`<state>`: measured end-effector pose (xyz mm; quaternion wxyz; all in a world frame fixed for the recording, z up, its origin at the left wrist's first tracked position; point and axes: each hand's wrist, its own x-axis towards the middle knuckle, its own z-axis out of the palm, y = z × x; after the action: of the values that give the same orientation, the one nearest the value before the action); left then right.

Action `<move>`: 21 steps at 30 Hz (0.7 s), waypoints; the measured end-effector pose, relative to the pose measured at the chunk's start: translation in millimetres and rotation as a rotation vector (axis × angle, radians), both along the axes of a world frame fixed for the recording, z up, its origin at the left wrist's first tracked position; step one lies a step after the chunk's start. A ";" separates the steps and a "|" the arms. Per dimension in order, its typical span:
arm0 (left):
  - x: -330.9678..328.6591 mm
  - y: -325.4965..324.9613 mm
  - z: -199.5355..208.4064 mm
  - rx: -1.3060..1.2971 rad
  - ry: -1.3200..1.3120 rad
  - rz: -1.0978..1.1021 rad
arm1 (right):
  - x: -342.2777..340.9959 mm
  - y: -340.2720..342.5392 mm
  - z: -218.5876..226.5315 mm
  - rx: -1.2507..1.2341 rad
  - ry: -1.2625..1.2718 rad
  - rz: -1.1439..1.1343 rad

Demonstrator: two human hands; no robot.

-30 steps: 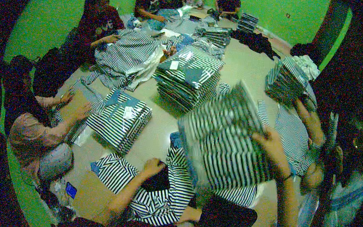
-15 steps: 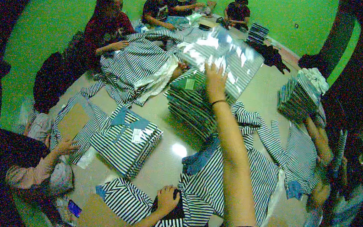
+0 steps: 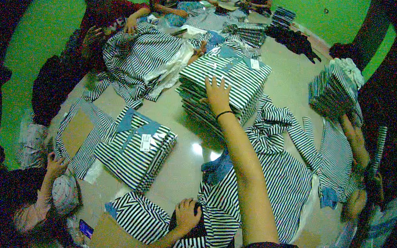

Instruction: The person folds striped shirts on the floor, places them into clear plastic bags, and stacks the packaged shirts. They repeat this process with multiple shirts, using cardboard to assist in folding.

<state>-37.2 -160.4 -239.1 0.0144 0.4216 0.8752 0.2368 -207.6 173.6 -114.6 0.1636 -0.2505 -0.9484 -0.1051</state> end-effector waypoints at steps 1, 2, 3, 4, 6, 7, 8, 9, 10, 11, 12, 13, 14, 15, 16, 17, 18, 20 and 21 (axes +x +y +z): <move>-0.7 -0.1 0.7 -0.004 -0.023 -0.007 | 2.2 0.6 -2.4 0.066 0.004 0.006; -1.3 -0.2 1.6 -0.003 -0.030 -0.014 | 2.8 1.7 -4.1 0.139 0.024 -0.001; -2.1 0.2 2.1 0.004 -0.032 -0.019 | 4.9 3.2 -5.2 0.101 0.043 0.032; -2.7 0.0 2.6 0.014 -0.038 -0.021 | 7.3 5.4 -4.8 0.088 0.081 0.045; -3.2 0.1 2.7 0.002 -0.015 -0.015 | 12.1 9.0 -0.6 0.019 0.059 0.049; -3.7 0.4 2.3 -0.029 -0.008 -0.011 | 14.8 10.7 3.1 -0.023 0.064 0.080; -2.9 0.1 1.8 -0.059 -0.002 -0.013 | 20.5 11.3 6.8 -0.092 0.021 0.092; -3.4 -0.2 1.0 -0.069 0.023 -0.018 | 27.0 11.2 10.0 -0.120 0.073 0.152; -2.8 -0.9 0.0 -0.062 0.035 -0.001 | 35.3 10.9 13.1 -0.091 0.132 0.240; -2.9 -1.6 -0.7 -0.036 -0.019 -0.005 | 48.3 5.6 12.0 -0.087 0.206 0.314; -3.5 -2.2 -1.4 -0.025 -0.072 -0.009 | 61.8 1.4 11.7 -0.063 0.301 0.377; -3.3 -2.7 -1.8 -0.011 -0.071 -0.018 | 82.8 -7.4 6.4 -0.162 0.286 0.329; -3.9 -2.7 -2.3 0.030 -0.048 -0.016 | 109.2 -21.8 -3.4 -0.224 0.335 0.320; -3.4 -3.5 -2.5 -0.039 -0.053 -0.002 | 138.8 -40.5 -16.1 -0.238 0.437 0.364; -4.1 -4.2 -2.5 -0.033 -0.066 -0.009 | 174.9 -63.4 -31.5 -0.394 0.408 0.289; -4.5 -4.8 -2.5 -0.005 -0.069 -0.016 | 215.8 -89.9 -48.9 -0.463 0.433 0.282; -4.8 -6.6 -1.8 0.009 -0.076 -0.023 | 260.0 -118.1 -66.7 -0.552 0.361 0.225; -6.3 -8.2 0.3 -0.052 -0.178 -0.044 | 348.1 -172.6 -101.0 -0.690 0.113 -0.027; -6.7 -8.3 1.9 -0.037 -0.174 -0.038 | 388.8 -196.4 -116.1 -0.761 -0.147 -0.173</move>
<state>-43.9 -168.7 -237.2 0.1025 0.4154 0.8667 0.2562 181.1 -22.9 -230.7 -0.0185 -0.3642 -0.9041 0.2228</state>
